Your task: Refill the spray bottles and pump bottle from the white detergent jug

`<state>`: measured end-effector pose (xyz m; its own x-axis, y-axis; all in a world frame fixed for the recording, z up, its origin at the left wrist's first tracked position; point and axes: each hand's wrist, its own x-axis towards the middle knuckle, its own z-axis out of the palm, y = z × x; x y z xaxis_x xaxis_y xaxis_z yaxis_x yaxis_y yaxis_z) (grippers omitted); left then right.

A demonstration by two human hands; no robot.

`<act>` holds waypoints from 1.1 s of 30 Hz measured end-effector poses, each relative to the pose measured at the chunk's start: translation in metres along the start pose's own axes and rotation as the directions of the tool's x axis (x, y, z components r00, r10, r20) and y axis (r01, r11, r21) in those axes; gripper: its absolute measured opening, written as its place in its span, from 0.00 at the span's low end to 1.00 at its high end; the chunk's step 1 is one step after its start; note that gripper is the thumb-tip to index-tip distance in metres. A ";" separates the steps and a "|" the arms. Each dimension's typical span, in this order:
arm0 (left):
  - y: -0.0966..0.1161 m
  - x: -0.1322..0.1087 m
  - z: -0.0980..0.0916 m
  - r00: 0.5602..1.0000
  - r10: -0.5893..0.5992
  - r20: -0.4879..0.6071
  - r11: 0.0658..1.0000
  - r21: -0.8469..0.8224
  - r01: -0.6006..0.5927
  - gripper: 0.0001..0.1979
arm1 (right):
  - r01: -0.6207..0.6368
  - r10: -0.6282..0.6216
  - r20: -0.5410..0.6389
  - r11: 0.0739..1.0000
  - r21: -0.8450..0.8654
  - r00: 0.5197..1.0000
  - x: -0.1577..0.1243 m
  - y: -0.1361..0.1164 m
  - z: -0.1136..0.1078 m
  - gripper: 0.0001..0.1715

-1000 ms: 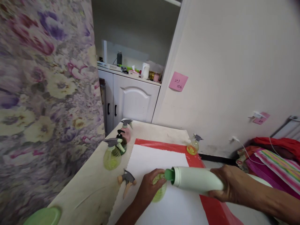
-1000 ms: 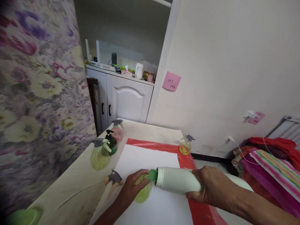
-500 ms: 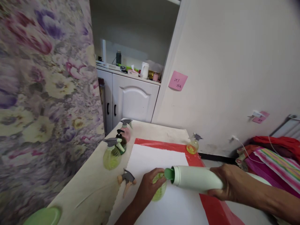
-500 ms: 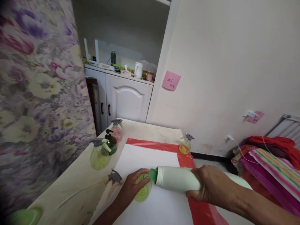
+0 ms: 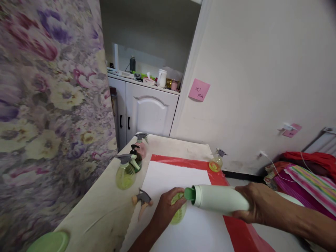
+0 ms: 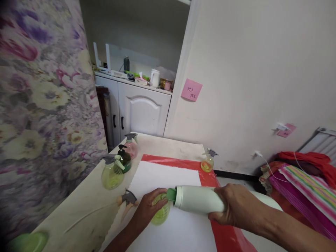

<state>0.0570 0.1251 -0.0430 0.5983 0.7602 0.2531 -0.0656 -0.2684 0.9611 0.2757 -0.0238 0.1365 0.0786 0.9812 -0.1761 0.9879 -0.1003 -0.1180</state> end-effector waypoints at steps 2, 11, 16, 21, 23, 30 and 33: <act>0.001 0.000 0.000 1.000 0.000 0.008 1.000 -0.001 0.000 0.09 | 0.005 -0.005 0.006 1.000 0.004 1.000 0.001 0.001 0.000 0.10; -0.001 0.001 0.000 1.000 0.001 0.006 1.000 0.000 -0.001 0.09 | 0.014 -0.014 0.005 1.000 -0.025 1.000 -0.001 0.003 0.002 0.13; -0.004 0.001 0.001 1.000 0.006 -0.001 1.000 0.000 -0.006 0.09 | 0.022 -0.022 0.004 1.000 -0.022 1.000 -0.003 0.000 -0.002 0.12; -0.006 0.001 0.000 1.000 0.007 -0.007 1.000 0.005 -0.007 0.09 | -0.001 0.001 0.013 1.000 -0.019 1.000 -0.001 -0.001 -0.003 0.12; -0.006 0.001 0.000 1.000 0.007 -0.006 1.000 0.006 -0.007 0.09 | 0.003 -0.002 0.010 1.000 -0.019 1.000 -0.001 -0.001 -0.003 0.13; -0.004 0.001 0.001 1.000 0.006 -0.005 1.000 0.008 -0.006 0.09 | -0.005 0.006 0.026 1.000 -0.015 1.000 -0.002 -0.005 -0.006 0.13; -0.004 0.001 0.001 1.000 0.004 -0.005 1.000 0.011 -0.004 0.09 | 0.007 -0.007 0.011 1.000 -0.018 1.000 -0.003 -0.005 -0.006 0.13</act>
<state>0.0588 0.1268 -0.0470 0.5941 0.7621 0.2573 -0.0593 -0.2774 0.9589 0.2710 -0.0248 0.1439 0.0702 0.9800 -0.1861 0.9907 -0.0903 -0.1019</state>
